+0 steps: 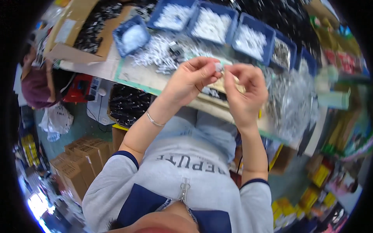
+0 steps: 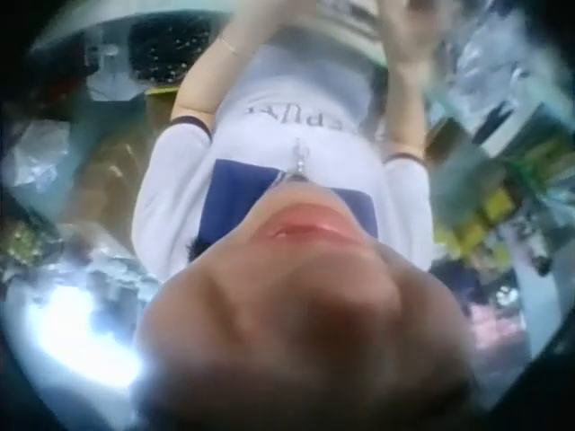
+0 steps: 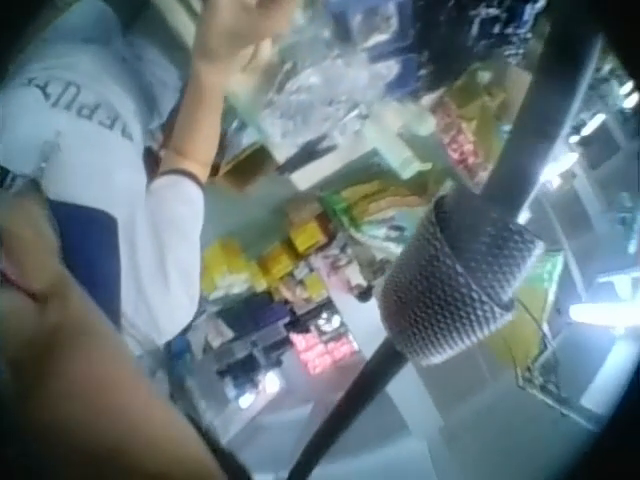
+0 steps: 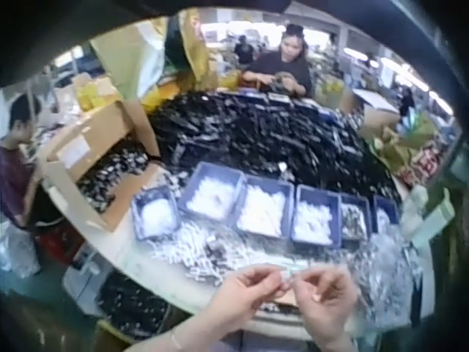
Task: The person assembles small plastic and metal components, including metal pins, springs, and switch components, into a plastic housing using an assembly jig, pliers, and a small hammer.
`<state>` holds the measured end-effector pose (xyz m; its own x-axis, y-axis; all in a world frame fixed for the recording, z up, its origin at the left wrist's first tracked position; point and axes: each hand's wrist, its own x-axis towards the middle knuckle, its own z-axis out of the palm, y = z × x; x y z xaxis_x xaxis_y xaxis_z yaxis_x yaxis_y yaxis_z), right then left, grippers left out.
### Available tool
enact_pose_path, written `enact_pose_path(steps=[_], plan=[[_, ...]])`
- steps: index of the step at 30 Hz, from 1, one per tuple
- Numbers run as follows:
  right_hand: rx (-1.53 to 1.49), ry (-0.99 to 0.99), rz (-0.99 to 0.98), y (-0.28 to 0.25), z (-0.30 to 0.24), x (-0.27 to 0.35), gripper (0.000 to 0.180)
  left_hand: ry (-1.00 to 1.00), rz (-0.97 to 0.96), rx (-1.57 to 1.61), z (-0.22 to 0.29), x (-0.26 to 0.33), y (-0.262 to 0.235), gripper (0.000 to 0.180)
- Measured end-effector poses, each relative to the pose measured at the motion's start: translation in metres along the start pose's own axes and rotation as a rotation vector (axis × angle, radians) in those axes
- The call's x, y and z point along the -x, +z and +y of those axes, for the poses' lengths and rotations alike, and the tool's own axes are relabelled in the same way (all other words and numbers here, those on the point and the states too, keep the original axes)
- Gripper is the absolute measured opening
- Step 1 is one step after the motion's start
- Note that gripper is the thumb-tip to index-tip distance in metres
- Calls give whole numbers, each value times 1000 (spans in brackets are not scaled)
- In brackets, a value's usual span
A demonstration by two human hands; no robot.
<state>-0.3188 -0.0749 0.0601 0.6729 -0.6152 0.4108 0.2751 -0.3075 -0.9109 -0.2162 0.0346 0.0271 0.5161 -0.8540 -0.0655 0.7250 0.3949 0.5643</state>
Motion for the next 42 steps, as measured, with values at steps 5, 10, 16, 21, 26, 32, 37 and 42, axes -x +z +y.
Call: enact_pose_path(steps=[5,10,16,21,26,32,37,42], plan=[[144,-151,3,2,2,13,31,-34,34,45,-12,11,2,20],[235,-229,-25,1,2,15,29,-62,31,78,-17,16,-2,21],[465,-329,-134,-2,-2,15,24,-78,62,58,-19,16,-4,23],[562,-212,-172,0,-4,21,14,150,110,-519,-20,25,-3,26],[395,66,-218,-6,-3,27,13,262,53,-771,-17,30,-5,38],[585,-143,-448,-26,0,27,14,115,-143,-955,-2,30,-10,50],[776,-189,-465,-34,7,39,14,-7,-112,-984,-11,34,-12,48],[914,-185,-504,-44,30,28,14,549,-99,-1728,-24,35,-25,29]])
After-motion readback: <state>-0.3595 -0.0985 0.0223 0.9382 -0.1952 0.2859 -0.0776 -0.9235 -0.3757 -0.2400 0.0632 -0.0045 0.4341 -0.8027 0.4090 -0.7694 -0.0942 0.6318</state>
